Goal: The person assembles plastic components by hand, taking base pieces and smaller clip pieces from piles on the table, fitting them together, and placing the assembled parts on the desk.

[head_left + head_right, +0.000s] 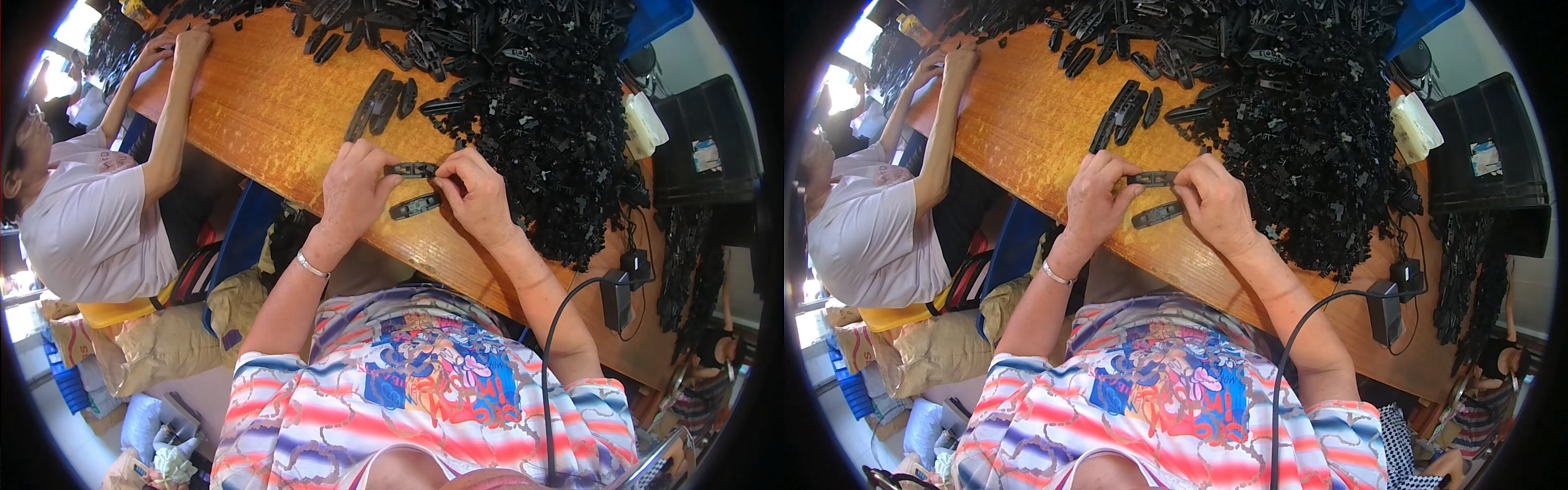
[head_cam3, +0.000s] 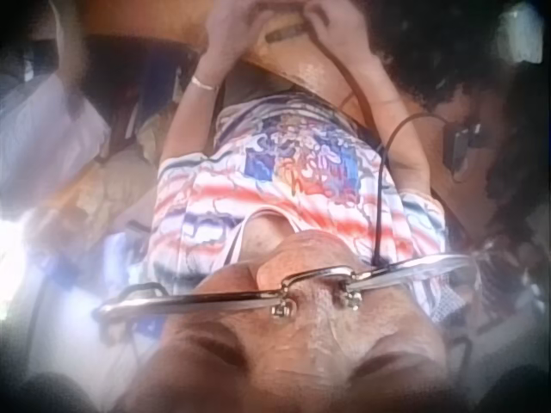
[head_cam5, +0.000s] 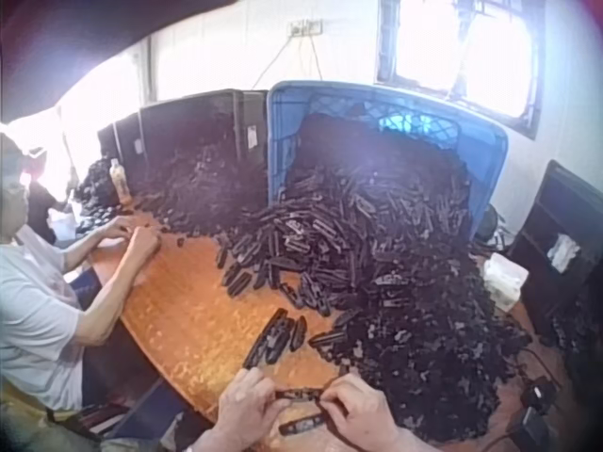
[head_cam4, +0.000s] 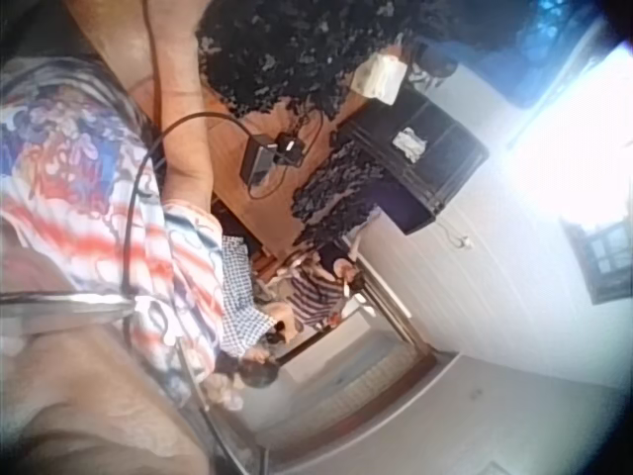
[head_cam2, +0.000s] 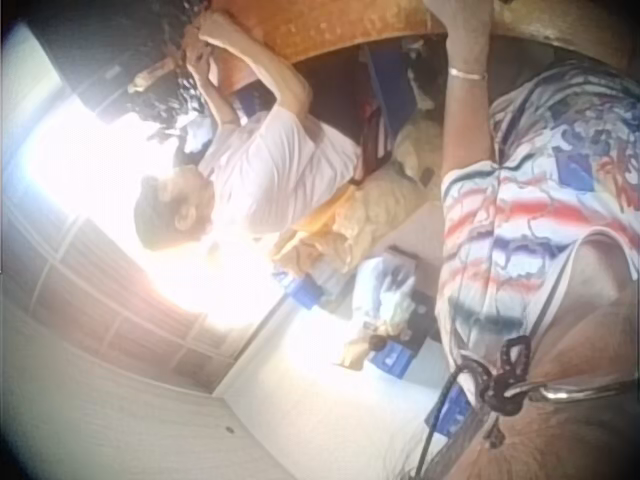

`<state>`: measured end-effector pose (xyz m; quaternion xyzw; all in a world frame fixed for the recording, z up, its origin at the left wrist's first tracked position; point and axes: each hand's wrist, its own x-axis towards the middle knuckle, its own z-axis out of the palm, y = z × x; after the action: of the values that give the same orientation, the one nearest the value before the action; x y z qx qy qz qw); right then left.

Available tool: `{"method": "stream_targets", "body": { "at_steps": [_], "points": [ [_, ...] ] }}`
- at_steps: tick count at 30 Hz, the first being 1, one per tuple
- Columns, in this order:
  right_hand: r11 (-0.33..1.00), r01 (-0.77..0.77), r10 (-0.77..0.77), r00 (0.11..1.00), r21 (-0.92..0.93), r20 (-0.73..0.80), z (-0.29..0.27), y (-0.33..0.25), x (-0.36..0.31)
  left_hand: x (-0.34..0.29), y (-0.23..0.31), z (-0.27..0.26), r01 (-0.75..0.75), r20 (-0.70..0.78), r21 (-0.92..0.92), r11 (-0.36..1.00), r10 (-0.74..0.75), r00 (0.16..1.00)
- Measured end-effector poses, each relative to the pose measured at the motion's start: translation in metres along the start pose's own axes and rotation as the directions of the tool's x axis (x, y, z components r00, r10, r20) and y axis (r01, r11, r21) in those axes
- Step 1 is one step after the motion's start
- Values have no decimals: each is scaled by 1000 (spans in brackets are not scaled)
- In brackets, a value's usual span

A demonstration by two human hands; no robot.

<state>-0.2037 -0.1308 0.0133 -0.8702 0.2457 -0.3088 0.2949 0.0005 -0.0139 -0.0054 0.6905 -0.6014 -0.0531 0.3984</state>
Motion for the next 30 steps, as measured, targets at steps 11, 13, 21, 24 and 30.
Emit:
{"method": "stream_targets", "body": {
  "at_steps": [11, 13, 21, 24, 30],
  "points": [
    [994, 16, -16, 1000, 108, -2, 9, -5, 7, 0, -2, 0, -12, 24, 2, 1000, 12, 1000],
    [993, 49, -51, 999, 109, 19, 16, -6, 12, 0, -3, -1, -16, 31, -2, 1000, 16, 999],
    [995, 88, -95, 986, 56, 137, 13, -3, 22, 0, -5, -1, -14, 32, -28, 1000, 15, 999],
    [996, 77, -85, 981, 52, 175, 9, 0, 22, 0, -5, -1, -1, 51, -21, 1000, 2, 999],
    [996, 70, -80, 971, 48, 223, 3, 4, 21, 1, -3, -1, -9, 54, -31, 999, 10, 998]
  ]
}}
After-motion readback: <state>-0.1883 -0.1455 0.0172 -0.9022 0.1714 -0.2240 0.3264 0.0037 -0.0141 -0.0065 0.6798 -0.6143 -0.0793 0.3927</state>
